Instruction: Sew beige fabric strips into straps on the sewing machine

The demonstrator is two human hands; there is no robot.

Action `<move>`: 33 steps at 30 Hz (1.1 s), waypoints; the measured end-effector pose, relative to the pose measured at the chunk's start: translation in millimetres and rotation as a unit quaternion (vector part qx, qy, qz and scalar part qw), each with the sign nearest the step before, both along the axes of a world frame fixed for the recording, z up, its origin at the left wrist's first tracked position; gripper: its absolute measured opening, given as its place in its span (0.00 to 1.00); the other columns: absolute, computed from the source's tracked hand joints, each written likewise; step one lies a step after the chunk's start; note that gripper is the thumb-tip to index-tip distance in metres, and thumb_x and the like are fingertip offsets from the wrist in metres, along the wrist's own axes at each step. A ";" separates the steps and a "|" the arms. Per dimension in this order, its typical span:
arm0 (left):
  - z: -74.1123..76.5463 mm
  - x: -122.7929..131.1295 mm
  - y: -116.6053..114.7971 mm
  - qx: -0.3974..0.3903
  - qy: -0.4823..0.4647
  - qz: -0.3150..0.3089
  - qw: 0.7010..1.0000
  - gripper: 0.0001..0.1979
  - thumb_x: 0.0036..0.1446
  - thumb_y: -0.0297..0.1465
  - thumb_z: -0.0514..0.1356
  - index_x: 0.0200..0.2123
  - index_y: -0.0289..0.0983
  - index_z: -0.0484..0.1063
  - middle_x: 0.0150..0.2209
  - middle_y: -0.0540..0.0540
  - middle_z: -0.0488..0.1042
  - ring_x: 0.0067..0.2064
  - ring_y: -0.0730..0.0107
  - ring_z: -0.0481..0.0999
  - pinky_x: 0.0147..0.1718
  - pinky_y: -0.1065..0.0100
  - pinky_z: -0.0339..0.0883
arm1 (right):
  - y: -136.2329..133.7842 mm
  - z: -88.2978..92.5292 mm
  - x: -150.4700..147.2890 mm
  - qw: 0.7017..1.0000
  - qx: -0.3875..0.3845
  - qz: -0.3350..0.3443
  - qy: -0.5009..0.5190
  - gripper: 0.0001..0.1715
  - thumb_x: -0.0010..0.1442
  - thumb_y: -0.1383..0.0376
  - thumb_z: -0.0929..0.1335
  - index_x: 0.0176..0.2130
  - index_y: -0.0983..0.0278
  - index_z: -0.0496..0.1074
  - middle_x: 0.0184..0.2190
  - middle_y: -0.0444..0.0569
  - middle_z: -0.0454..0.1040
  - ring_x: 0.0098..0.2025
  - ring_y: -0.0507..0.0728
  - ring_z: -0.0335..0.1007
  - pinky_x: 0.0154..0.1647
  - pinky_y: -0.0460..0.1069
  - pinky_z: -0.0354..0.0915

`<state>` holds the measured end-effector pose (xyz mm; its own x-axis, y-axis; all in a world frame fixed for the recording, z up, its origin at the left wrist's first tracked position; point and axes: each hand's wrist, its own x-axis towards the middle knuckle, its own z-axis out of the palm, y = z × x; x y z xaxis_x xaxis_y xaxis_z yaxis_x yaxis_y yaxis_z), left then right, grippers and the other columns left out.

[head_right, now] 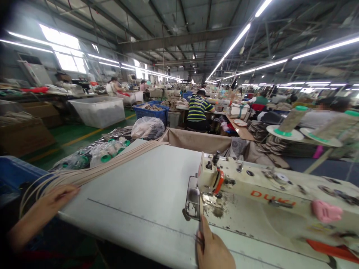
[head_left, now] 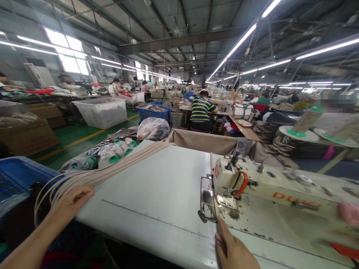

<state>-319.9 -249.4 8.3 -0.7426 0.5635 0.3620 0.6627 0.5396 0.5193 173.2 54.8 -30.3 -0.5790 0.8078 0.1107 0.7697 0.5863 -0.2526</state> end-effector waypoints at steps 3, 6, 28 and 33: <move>-8.8 37.2 55.0 0.023 -0.057 -0.105 0.993 0.35 0.53 0.66 0.57 0.42 0.40 0.79 0.51 0.43 0.78 0.54 0.54 0.76 0.55 0.59 0.72 | -3.8 3.3 -1.2 1.000 0.015 -0.002 -0.001 0.30 0.69 0.64 0.61 0.68 0.59 0.65 0.37 0.50 0.84 0.38 0.59 0.82 0.38 0.49 0.72; -17.0 93.1 109.3 -0.016 -0.076 -0.200 0.977 0.28 0.65 0.55 0.51 0.26 0.39 0.74 0.49 0.42 0.78 0.55 0.54 0.76 0.60 0.56 0.68 | -8.4 6.9 -2.9 0.999 0.032 -0.002 -0.006 0.29 0.70 0.64 0.62 0.68 0.61 0.65 0.36 0.50 0.84 0.38 0.60 0.82 0.37 0.51 0.72; -40.3 324.6 245.3 -0.076 0.185 -0.439 0.876 0.31 0.73 0.46 0.47 0.70 0.32 0.58 0.70 0.40 0.62 0.73 0.57 0.56 0.72 0.55 0.51 | 10.9 1.4 34.9 0.983 0.000 -0.038 0.181 0.24 0.71 0.54 0.61 0.56 0.63 0.75 0.39 0.52 0.83 0.39 0.59 0.81 0.42 0.50 0.75; -38.0 322.6 242.9 -0.089 0.159 -0.455 0.871 0.44 0.69 0.56 0.45 0.73 0.29 0.48 0.74 0.35 0.52 0.75 0.51 0.49 0.73 0.54 0.41 | 17.1 -7.9 42.4 0.985 0.103 0.004 0.138 0.21 0.71 0.58 0.61 0.54 0.65 0.75 0.41 0.55 0.83 0.42 0.60 0.80 0.45 0.52 0.74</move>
<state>2.7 -6.5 -29.8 0.1639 0.9350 0.3144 0.9532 -0.2322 0.1936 215.6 71.9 -38.2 -0.5108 0.7467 0.4261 0.6834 0.6534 -0.3258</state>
